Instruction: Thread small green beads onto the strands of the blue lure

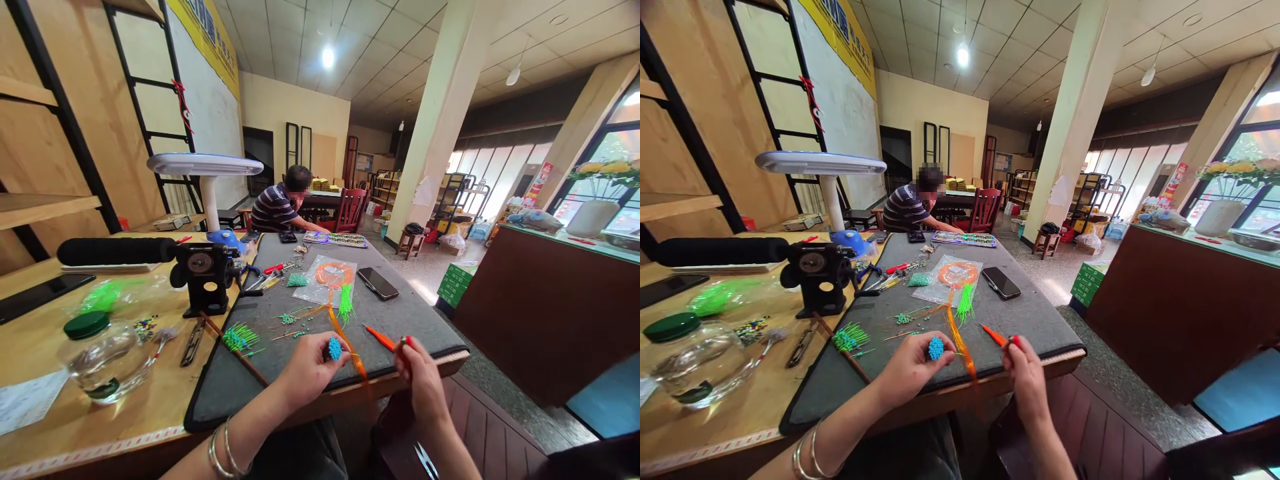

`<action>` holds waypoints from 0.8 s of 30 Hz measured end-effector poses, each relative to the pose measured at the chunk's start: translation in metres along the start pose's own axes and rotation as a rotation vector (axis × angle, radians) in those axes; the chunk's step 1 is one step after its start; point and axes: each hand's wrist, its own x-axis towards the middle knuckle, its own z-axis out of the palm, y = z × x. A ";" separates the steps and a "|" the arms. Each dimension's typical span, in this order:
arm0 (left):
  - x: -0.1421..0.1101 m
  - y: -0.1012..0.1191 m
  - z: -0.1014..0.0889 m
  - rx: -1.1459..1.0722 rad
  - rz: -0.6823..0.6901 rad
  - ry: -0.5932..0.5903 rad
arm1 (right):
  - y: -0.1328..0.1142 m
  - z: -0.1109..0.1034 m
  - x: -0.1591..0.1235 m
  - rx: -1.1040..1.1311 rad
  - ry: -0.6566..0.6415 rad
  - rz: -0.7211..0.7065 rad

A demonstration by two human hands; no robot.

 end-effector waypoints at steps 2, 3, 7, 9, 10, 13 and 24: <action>0.001 0.003 0.001 0.047 0.043 -0.005 | -0.004 0.021 -0.025 0.206 -0.089 0.200; 0.002 0.005 0.001 0.076 0.064 -0.005 | -0.006 0.031 -0.033 0.268 -0.104 0.262; 0.004 0.012 0.003 0.163 0.118 -0.004 | -0.011 0.057 -0.038 0.345 -0.081 0.352; 0.007 0.014 0.005 0.163 0.122 0.008 | -0.011 0.062 -0.032 0.355 -0.052 0.339; 0.009 0.014 0.005 0.158 0.117 0.015 | -0.011 0.063 -0.029 0.357 -0.036 0.326; 0.014 0.011 0.008 0.141 0.089 0.016 | -0.009 0.064 -0.023 0.343 -0.003 0.292; 0.019 0.006 0.010 0.137 0.072 -0.003 | -0.009 0.067 -0.023 0.358 -0.018 0.301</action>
